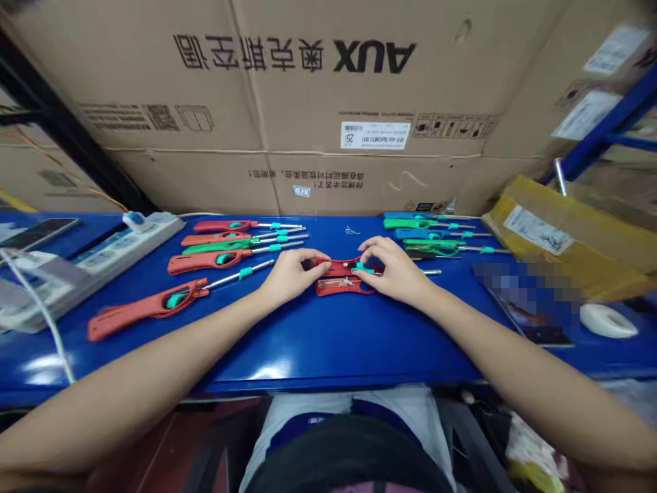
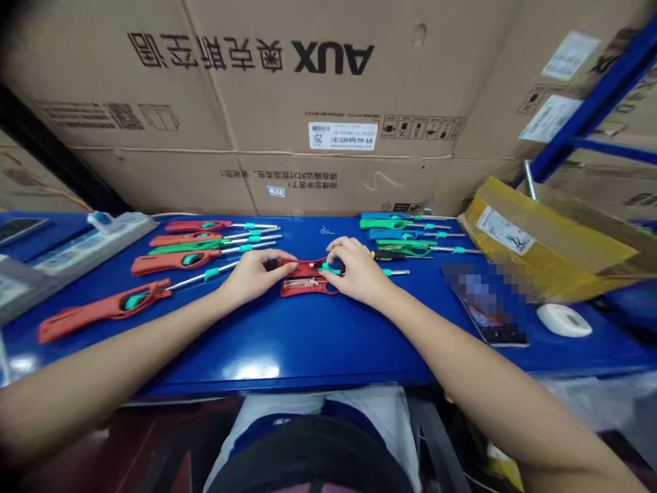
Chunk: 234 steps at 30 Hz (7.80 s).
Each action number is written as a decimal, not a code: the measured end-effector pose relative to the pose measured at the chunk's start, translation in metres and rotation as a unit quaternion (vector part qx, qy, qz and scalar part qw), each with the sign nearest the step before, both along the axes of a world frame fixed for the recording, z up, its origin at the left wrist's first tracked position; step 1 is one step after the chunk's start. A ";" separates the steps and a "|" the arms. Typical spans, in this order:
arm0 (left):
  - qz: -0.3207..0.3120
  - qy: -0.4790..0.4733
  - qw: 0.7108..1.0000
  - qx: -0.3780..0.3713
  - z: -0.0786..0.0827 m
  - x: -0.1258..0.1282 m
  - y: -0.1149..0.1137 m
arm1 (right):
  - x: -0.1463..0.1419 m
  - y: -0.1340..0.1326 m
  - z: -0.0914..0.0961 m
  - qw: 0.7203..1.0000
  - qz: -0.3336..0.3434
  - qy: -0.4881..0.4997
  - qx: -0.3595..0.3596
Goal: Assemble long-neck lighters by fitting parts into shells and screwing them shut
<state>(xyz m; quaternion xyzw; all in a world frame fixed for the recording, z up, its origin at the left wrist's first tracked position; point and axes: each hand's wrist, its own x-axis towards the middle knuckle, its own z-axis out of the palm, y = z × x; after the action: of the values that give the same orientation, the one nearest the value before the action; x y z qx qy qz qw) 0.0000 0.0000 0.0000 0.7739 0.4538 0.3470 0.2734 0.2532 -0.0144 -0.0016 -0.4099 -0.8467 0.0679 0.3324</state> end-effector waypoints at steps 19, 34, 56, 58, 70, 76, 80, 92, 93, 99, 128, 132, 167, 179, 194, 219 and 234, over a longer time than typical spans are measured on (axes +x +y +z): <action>0.020 -0.037 0.999 0.004 0.007 0.004 -0.009 | -0.001 -0.006 0.007 0.999 0.023 0.017 -0.027; 0.095 -0.244 0.963 -0.057 0.008 -0.005 0.008 | 0.005 -0.010 0.014 0.992 0.029 -0.120 -0.019; -0.249 -0.002 0.967 -0.048 0.015 -0.007 -0.022 | 0.015 -0.003 0.020 0.992 0.055 -0.110 -0.033; -0.266 0.044 0.963 0.003 0.015 -0.007 -0.023 | 0.013 -0.006 0.021 0.991 0.072 -0.111 -0.034; -0.143 0.099 0.973 0.152 0.010 -0.002 -0.014 | 0.004 -0.007 0.011 0.989 0.068 -0.122 -0.049; -0.129 0.101 0.984 0.073 0.006 -0.005 -0.007 | 0.006 -0.008 0.013 0.988 0.056 -0.131 -0.056; -0.138 0.130 0.977 0.095 0.006 -0.005 -0.008 | 0.004 -0.009 0.015 0.987 0.063 -0.139 -0.051; -0.143 0.125 0.970 0.151 0.011 -0.003 -0.012 | 0.005 -0.008 0.015 0.991 0.060 -0.118 0.002; -0.150 0.124 0.969 0.152 0.012 -0.003 -0.012 | 0.005 -0.007 0.016 0.991 0.064 -0.117 0.007; -0.173 0.115 0.966 0.154 0.018 -0.010 -0.002 | 0.015 -0.003 0.023 0.991 0.074 -0.109 0.030; -0.258 0.114 0.950 0.133 0.012 -0.009 -0.008 | 0.008 0.003 0.001 0.996 0.035 -0.067 -0.041; -0.248 0.114 0.954 0.121 0.011 -0.009 -0.008 | 0.006 0.003 0.000 0.998 0.045 -0.051 -0.018; -0.154 0.123 0.966 0.171 0.006 -0.010 -0.005 | 0.012 -0.005 0.018 0.997 0.012 -0.075 -0.010; -0.249 0.148 0.947 0.135 0.010 -0.009 -0.011 | 0.013 0.006 0.001 0.994 -0.027 -0.086 -0.059; -0.194 0.165 0.957 0.136 0.015 -0.011 -0.015 | 0.019 -0.012 0.029 0.979 0.090 -0.140 -0.121; -0.259 0.188 0.931 0.178 0.021 -0.007 -0.022 | 0.023 -0.016 0.035 0.979 0.038 -0.187 -0.068; -0.199 0.081 0.959 0.184 0.010 0.000 -0.020 | 0.000 -0.028 0.028 0.988 0.064 -0.139 -0.028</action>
<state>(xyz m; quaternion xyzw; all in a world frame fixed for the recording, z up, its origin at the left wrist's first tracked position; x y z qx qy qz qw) -0.0003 -0.0203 0.0099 0.9110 0.2396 0.2992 0.1520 0.2528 -0.0427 0.0260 -0.3698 -0.9068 0.0548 0.1946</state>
